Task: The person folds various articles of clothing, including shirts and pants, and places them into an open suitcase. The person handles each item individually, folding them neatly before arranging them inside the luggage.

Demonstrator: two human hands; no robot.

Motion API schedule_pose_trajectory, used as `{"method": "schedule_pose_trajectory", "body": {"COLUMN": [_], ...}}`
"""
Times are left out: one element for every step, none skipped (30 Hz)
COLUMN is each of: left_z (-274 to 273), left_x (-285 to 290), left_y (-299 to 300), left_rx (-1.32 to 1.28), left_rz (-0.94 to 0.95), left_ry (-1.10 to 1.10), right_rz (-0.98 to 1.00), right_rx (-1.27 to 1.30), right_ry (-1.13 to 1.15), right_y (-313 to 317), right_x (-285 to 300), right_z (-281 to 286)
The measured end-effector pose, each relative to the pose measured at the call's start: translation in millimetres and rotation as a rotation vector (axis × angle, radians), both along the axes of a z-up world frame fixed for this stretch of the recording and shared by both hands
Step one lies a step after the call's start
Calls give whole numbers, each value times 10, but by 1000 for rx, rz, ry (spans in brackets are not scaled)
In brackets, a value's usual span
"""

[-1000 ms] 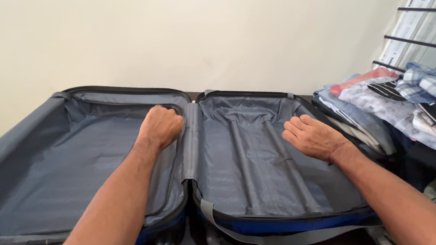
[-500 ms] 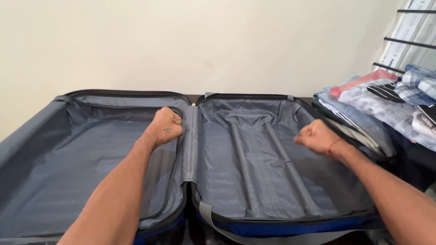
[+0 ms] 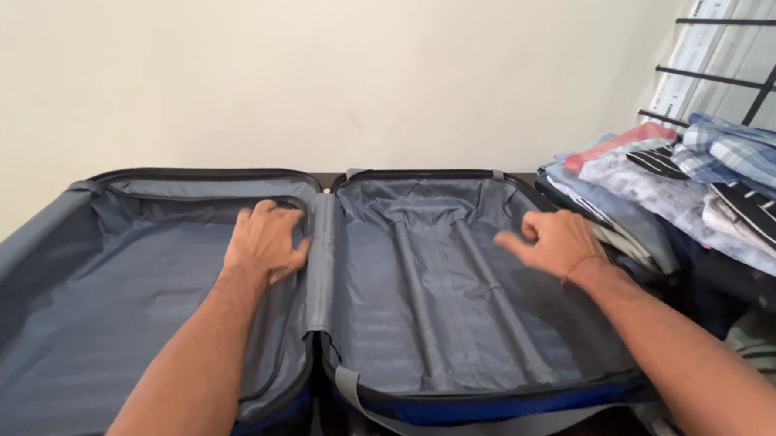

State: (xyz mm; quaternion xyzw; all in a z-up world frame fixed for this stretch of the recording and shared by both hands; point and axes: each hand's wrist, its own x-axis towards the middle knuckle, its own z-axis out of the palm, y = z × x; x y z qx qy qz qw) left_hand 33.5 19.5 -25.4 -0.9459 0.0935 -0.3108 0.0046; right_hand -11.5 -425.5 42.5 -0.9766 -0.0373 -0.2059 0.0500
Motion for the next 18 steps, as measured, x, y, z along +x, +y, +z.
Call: {"method": "schedule_pose_trajectory", "body": {"left_z": [79,155,201,267,345,426,434,444,460,348,232,119,50,-16,-86,-68,-58,-50], "left_x": [-70,-137,-216,-314,-412,-513,-537,-562,-586,-490,-410,-332,-297,-263,-206,-226,-235,-240], "left_y": [-13,-26,-54,-82,-98,-114,-112,-108,-105,-71,-18,38,86,133,145,161,161,159], "left_rx": [0,-77,-157,-159,-159,-158,-158,-230,-304,-306,-308,-309,-311,-287,-268,-275,-273,-272], "left_rz": [3,106,211,212,283,354,356,355,355,357,334,313,321,272,218,222,186,150], "left_ry": [-2,184,373,378,463,548,549,565,578,578,478,377,379,278,174,173,110,47], "right_rz": [3,253,503,504,364,216,217,243,270,272,307,342,350,332,309,312,389,465], "right_rx": [0,-39,-78,-78,-129,-177,-177,-217,-260,-261,-269,-276,-278,-287,-301,-309,-286,-261], "right_ry": [-2,-72,-134,-129,110,344,346,330,312,311,243,174,175,177,176,175,97,18], "right_y": [-103,-203,-319,-231,-131,-32,-27,-21,-15,-52,-70,-87,-87,-89,-124,-139,-170,-205], "right_x": [173,349,507,409,317,223,196,166,144,148,154,158,148,139,132,161,174,191], "right_z": [-124,-249,-399,-343,-281,-217,-210,-201,-181,-177,-183,-186,-209,-229,-226,-237,-265,-295]}}
